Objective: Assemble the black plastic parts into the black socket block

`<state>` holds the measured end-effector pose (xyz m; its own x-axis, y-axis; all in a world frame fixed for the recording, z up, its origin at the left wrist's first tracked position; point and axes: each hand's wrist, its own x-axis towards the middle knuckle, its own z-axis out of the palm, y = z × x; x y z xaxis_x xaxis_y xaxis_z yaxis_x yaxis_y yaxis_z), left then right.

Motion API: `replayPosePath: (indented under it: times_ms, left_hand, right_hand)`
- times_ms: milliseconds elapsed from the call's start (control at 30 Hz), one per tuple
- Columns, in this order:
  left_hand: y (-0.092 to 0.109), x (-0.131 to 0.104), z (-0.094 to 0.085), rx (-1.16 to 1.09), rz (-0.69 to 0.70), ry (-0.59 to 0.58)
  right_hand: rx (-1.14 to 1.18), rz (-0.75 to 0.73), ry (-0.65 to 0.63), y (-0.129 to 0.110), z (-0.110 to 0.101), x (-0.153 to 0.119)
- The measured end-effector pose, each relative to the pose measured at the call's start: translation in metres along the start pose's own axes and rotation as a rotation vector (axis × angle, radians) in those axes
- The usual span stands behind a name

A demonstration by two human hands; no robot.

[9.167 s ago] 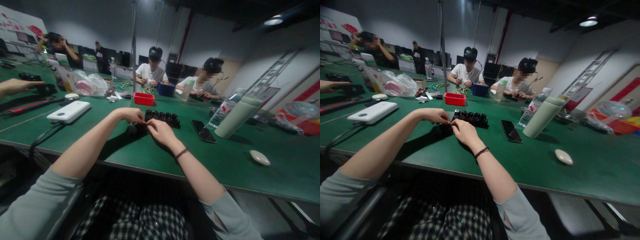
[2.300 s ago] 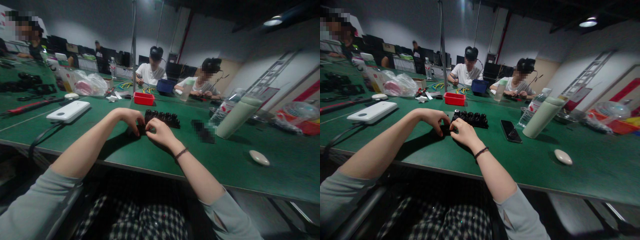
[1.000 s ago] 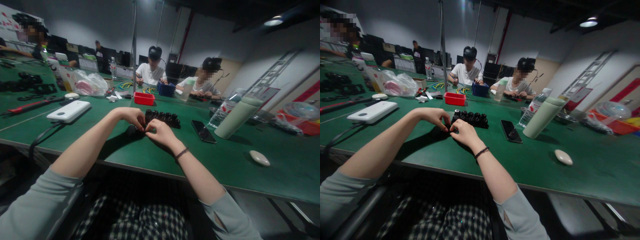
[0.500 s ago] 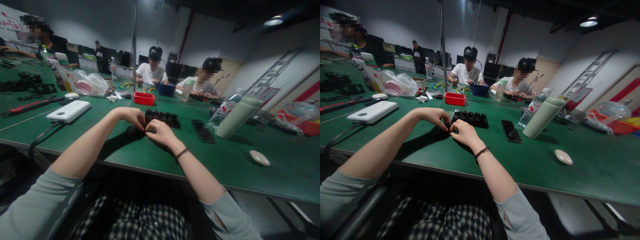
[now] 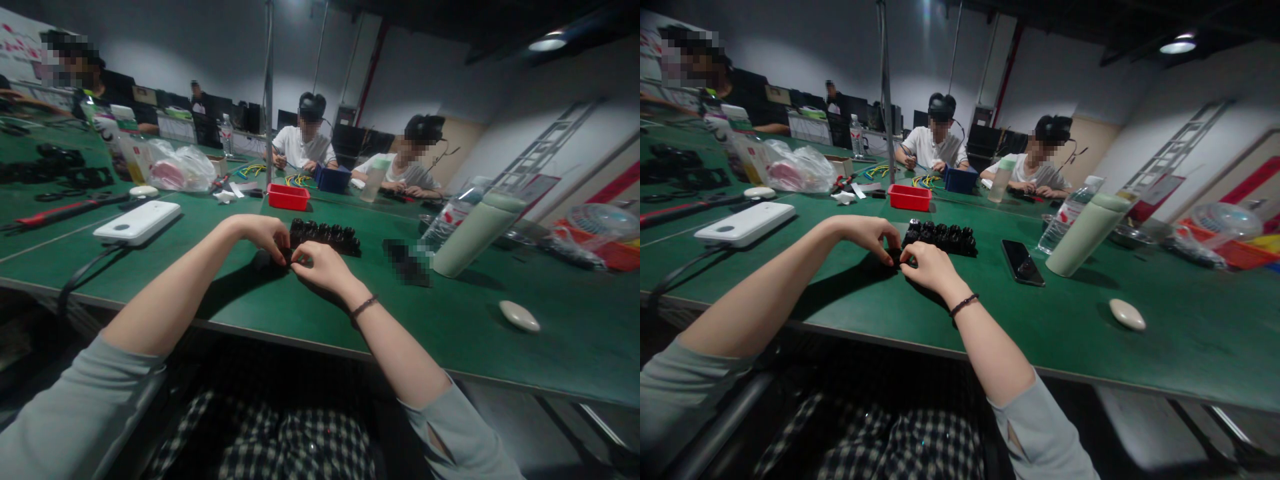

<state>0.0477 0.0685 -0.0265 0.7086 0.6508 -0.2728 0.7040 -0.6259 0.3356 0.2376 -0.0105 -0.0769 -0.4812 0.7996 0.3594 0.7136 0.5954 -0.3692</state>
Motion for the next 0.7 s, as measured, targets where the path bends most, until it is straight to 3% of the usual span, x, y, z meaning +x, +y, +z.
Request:
replayPosePath:
  times_ms: [700]
  left_hand:
    - [-0.0007,-0.0019,-0.0005,0.055,-0.007,-0.003]
  right_hand:
    - [-0.021,0.031,-0.001,-0.0038,-0.0013,0.0005]
